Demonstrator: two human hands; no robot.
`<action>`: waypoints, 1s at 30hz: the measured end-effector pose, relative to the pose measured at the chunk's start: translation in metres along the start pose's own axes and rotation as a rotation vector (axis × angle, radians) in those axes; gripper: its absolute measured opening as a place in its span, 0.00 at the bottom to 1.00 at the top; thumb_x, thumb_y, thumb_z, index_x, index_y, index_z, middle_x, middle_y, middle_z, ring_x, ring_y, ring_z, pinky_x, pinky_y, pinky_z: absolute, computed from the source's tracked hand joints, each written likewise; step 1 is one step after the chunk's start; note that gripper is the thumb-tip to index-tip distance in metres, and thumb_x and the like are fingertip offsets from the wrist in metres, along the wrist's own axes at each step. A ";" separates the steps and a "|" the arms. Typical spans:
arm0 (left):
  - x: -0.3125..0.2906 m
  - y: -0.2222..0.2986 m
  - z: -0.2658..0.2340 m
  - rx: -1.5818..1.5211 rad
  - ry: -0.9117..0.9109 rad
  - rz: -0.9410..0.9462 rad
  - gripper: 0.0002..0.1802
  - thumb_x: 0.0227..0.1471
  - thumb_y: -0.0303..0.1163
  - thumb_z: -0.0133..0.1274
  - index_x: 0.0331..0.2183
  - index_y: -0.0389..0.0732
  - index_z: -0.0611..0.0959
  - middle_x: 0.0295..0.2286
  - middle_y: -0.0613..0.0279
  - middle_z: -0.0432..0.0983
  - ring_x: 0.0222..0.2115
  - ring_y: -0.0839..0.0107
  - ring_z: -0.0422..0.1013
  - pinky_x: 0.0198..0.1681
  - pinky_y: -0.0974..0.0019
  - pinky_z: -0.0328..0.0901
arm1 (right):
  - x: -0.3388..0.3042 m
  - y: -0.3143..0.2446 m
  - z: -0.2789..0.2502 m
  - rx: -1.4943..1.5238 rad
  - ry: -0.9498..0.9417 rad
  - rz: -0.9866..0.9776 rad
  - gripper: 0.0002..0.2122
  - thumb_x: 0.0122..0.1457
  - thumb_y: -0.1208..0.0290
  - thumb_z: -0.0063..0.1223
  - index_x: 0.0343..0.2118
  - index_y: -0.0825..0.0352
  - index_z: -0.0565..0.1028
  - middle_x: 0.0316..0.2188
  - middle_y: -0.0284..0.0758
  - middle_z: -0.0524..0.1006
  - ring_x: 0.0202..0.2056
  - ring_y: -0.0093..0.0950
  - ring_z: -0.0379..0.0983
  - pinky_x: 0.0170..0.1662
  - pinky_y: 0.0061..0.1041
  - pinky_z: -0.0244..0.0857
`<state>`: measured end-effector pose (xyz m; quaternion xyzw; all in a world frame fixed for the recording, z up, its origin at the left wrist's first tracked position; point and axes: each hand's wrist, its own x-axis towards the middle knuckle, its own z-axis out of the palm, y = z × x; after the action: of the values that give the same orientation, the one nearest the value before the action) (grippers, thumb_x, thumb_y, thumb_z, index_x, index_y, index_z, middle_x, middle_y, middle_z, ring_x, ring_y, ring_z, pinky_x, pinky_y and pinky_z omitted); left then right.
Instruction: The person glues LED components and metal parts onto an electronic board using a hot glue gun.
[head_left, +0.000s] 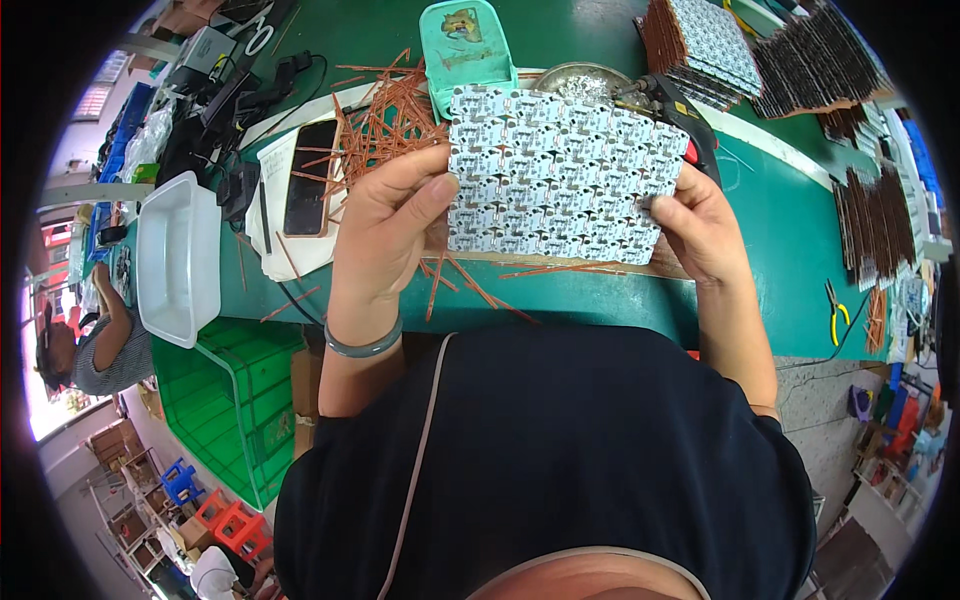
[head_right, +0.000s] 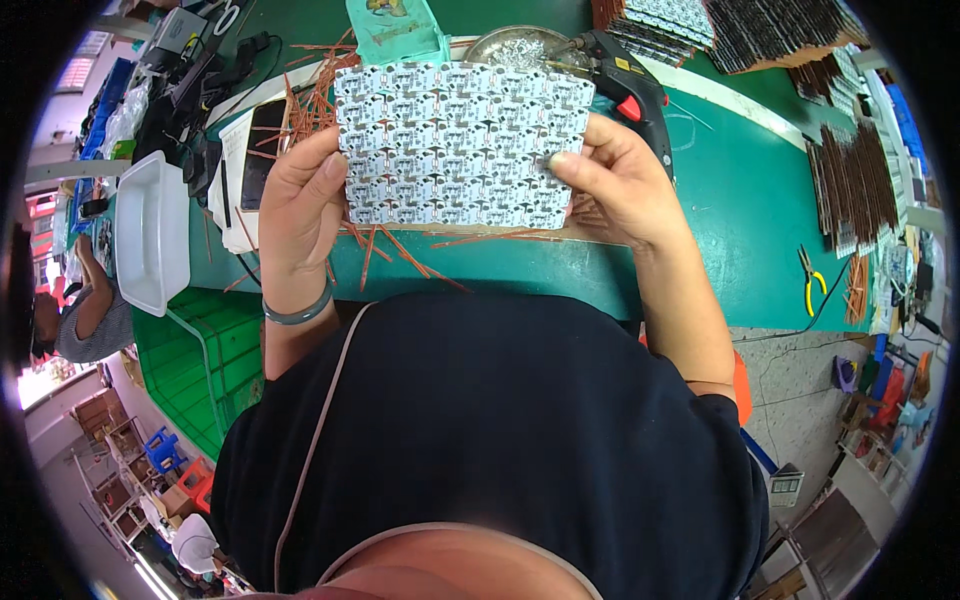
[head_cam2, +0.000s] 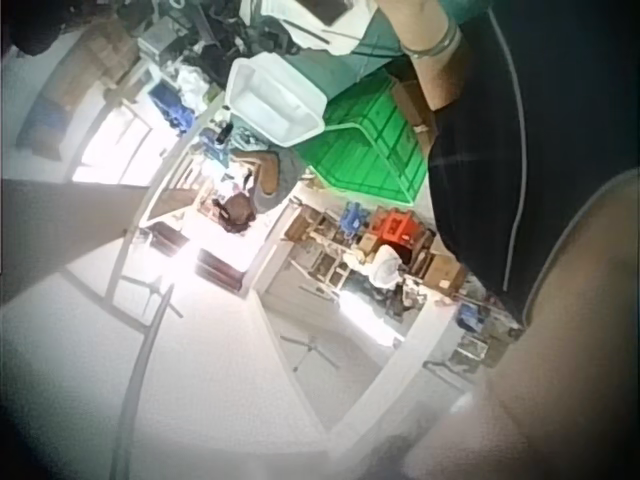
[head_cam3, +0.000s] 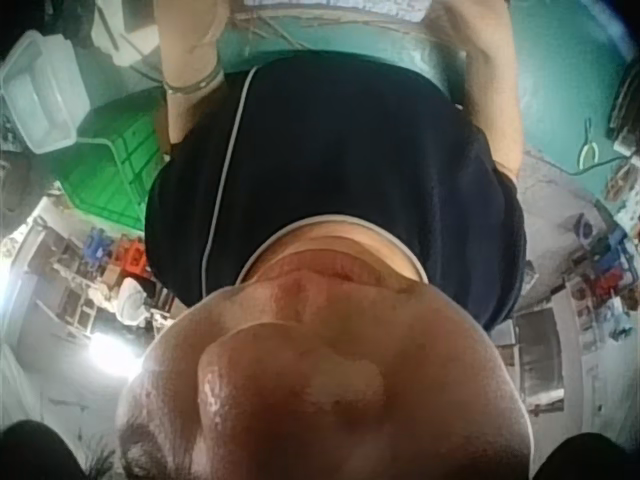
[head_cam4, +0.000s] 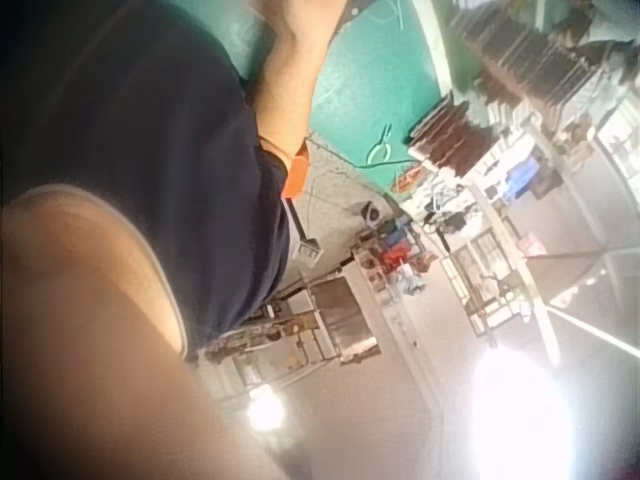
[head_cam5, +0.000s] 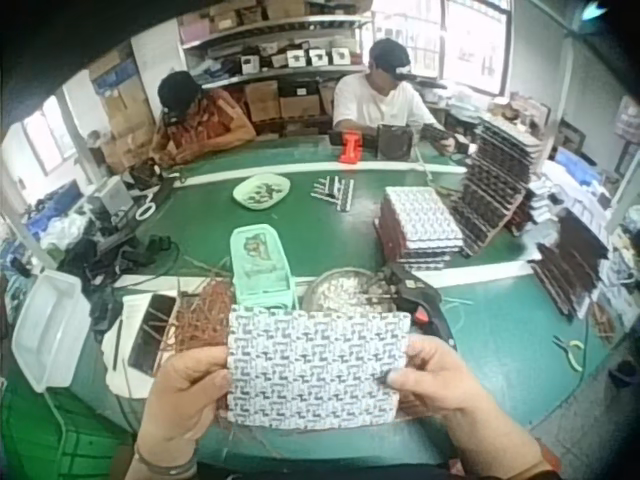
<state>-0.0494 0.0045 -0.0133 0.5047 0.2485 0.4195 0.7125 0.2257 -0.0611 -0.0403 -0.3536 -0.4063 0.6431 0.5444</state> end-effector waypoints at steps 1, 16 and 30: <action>0.000 0.000 0.000 -0.025 -0.011 -0.018 0.16 0.53 0.23 0.44 0.44 0.26 0.69 0.35 0.52 0.74 0.32 0.73 0.73 0.32 0.73 0.69 | 0.000 -0.001 0.001 -0.001 0.003 -0.003 0.13 0.54 0.78 0.47 0.42 0.74 0.68 0.35 0.36 0.75 0.33 0.19 0.72 0.34 0.19 0.69; -0.005 -0.003 0.003 -0.103 -0.002 0.001 0.18 0.53 0.25 0.45 0.45 0.27 0.69 0.37 0.53 0.73 0.34 0.71 0.72 0.37 0.70 0.67 | -0.001 0.005 0.001 0.157 0.010 0.021 0.14 0.58 0.71 0.43 0.45 0.72 0.67 0.39 0.36 0.73 0.39 0.21 0.71 0.41 0.21 0.66; 0.001 -0.008 0.004 -0.238 -0.031 -0.078 0.21 0.54 0.28 0.43 0.48 0.27 0.65 0.40 0.52 0.71 0.39 0.70 0.70 0.43 0.69 0.65 | -0.003 0.002 0.002 0.286 -0.048 -0.056 0.17 0.59 0.70 0.42 0.48 0.74 0.64 0.43 0.40 0.71 0.44 0.26 0.69 0.46 0.24 0.64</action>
<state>-0.0431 0.0020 -0.0191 0.4128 0.2052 0.4100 0.7870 0.2232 -0.0640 -0.0411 -0.2454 -0.3330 0.6874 0.5969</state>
